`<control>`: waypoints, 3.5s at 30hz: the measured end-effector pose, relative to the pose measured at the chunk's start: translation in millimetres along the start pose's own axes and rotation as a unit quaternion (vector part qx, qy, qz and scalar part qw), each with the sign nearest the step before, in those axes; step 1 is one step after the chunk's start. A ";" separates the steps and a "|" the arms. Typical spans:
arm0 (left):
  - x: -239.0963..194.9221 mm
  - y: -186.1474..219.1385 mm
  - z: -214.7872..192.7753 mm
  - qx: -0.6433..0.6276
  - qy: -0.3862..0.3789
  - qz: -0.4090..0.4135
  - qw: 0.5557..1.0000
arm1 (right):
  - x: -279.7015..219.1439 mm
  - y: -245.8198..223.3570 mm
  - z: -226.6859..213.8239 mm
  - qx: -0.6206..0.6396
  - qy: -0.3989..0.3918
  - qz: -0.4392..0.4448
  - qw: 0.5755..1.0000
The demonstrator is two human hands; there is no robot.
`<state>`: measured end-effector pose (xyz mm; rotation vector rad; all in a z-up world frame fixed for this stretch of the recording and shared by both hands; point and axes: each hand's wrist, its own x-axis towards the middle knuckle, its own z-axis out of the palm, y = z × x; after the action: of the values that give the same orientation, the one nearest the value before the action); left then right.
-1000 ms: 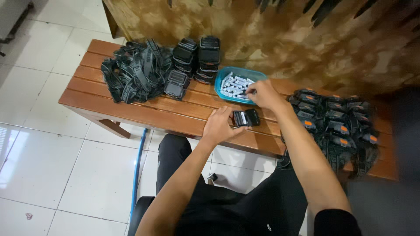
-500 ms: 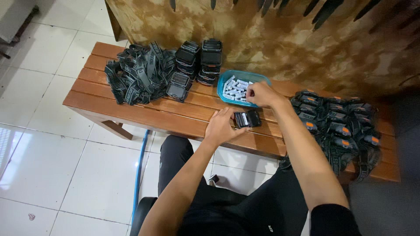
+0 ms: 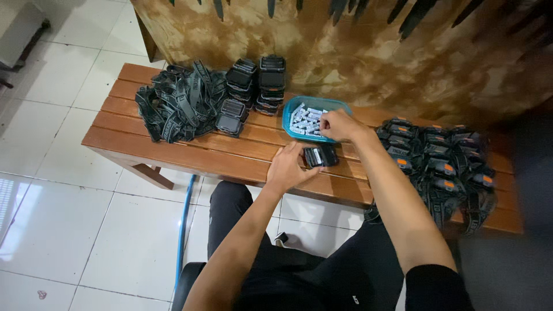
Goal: The person assembles headlamps by inserting batteries into the light units and attaching them to head straps. They test the lights to ensure they function correctly and place the completed units on a pile on the table.
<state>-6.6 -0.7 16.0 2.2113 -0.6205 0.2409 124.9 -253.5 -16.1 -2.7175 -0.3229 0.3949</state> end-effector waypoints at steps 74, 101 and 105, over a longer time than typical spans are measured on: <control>-3.4 -31.7 21.8 -0.002 -0.060 0.056 0.997 | -189.0 -111.1 49.9 0.299 0.303 -0.056 0.903; -0.5 -14.3 -0.5 -0.020 -0.123 0.018 0.992 | -160.0 -74.8 49.5 0.346 0.150 0.031 0.926; 0.8 -6.6 -9.7 -0.021 -0.128 0.015 0.991 | -152.7 -63.4 53.3 0.406 0.119 0.074 0.903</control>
<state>-2.3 9.9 18.3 2.2100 -0.7897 -0.0419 -45.2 -220.5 -3.8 -1.9310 0.1099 0.1704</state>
